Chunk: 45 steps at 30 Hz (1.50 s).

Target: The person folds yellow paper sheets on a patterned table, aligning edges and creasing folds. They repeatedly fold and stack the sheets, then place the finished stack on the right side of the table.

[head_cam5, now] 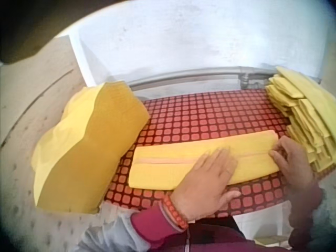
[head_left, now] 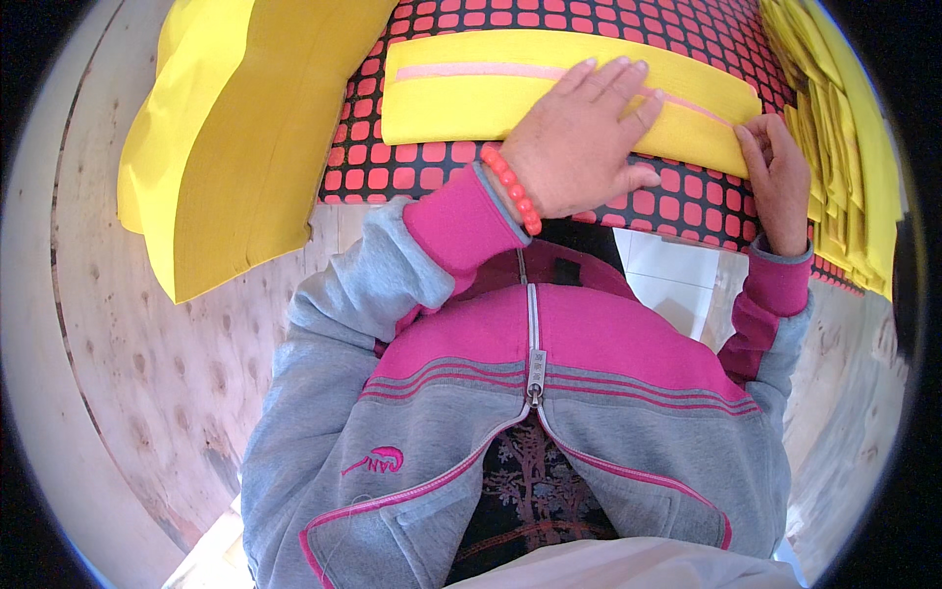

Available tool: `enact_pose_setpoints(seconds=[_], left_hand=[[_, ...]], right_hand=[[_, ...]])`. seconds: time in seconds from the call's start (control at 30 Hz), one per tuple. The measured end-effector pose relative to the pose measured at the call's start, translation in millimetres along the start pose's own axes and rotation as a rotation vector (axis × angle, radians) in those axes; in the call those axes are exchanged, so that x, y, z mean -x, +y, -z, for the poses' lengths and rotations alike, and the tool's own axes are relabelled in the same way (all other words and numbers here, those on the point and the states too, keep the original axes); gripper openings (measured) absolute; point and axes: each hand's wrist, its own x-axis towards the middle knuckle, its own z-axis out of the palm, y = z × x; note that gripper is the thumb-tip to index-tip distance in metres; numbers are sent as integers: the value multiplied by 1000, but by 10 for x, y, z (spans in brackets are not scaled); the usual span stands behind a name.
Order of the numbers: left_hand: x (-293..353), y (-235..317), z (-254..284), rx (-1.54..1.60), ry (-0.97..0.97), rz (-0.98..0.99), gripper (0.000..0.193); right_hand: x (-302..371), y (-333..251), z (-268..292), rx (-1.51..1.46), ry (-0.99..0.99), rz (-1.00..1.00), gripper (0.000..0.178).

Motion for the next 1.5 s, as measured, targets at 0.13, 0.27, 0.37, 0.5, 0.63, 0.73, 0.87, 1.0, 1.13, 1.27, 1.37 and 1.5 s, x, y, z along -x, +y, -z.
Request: enact_pose_setpoints(seconds=[0.13, 0.27, 0.37, 0.5, 0.63, 0.73, 0.87, 1.0, 1.13, 1.27, 1.37, 1.5], left_hand=[[68, -105, 7, -30, 5, 73, 70], [98, -256, 36, -114, -32, 189, 64], [193, -365, 95, -213, -54, 292, 63], [287, -387, 125, -286, -55, 338, 67], [297, -371, 136, -286, -82, 350, 70], [298, -347, 141, -321, -94, 368, 71], [314, -284, 170, -344, -131, 420, 72], [382, -206, 217, -373, -163, 465, 75], [494, -225, 264, -402, -183, 473, 78], [621, -323, 293, -381, -177, 497, 78], [746, -444, 390, -339, -160, 527, 77], [917, -532, 484, -360, -156, 572, 75]], right_hand=[[-8, 23, -8, -7, 9, 25, 18], [-7, 54, 4, -14, 0, 55, 19], [-5, 78, 15, -10, 28, 64, 21], [28, 72, 9, -49, 48, -10, 18], [46, -28, 62, -36, 138, -107, 14], [17, -278, 60, -53, 436, -60, 17], [-18, -875, -275, -233, 347, 297, 25], [-142, -1222, -771, -143, 195, 503, 33], [-241, -1045, -929, 34, 84, 510, 43], [-180, -662, -740, 213, 37, 491, 43], [-68, -276, -472, 385, -26, 402, 47], [118, 134, -329, 258, 48, 228, 48]])
